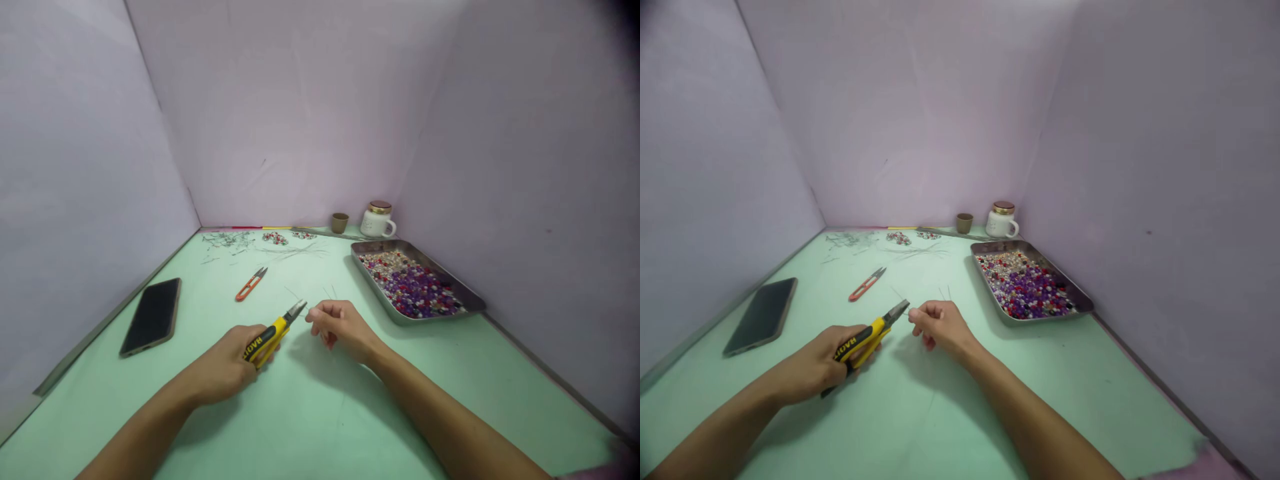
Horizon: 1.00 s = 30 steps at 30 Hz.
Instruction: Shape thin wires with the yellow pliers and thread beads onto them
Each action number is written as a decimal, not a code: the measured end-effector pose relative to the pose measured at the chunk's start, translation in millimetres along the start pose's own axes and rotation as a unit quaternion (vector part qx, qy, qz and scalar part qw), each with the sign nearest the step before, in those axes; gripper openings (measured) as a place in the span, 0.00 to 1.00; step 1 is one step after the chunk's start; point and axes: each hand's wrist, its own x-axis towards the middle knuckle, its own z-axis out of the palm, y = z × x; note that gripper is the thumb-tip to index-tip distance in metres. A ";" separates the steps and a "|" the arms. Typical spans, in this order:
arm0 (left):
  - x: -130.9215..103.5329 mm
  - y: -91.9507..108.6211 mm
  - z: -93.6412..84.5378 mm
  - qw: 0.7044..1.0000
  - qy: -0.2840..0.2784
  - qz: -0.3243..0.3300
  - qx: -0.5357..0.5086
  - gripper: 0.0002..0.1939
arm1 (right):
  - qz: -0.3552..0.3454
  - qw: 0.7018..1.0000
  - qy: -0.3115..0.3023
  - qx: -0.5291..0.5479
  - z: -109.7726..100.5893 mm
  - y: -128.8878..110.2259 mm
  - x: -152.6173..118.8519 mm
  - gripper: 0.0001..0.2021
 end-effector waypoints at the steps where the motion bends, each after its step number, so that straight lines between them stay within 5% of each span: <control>1: -0.2 0.8 2.1 1.000 -0.003 0.001 0.002 0.12 | -0.005 1.000 0.006 0.003 0.8 0.4 0.4 0.14; 10: 2.3 -2.8 1.9 0.999 0.009 -0.001 -0.053 0.11 | 0.039 0.990 0.022 0.131 1.8 -1.7 1.8 0.09; 25: 3.8 -0.4 -4.0 0.994 0.045 -0.051 -0.080 0.14 | 0.021 0.993 0.016 0.118 5.2 -3.8 -0.4 0.11; 28: 5.1 -10.8 -21.2 0.981 0.137 -0.080 -0.108 0.16 | 0.020 0.993 0.010 0.113 6.6 -5.8 -3.3 0.12; 30: 4.2 -17.5 -34.5 0.950 0.272 -0.118 -0.095 0.16 | 0.019 0.993 0.006 0.113 7.9 -7.0 -4.8 0.11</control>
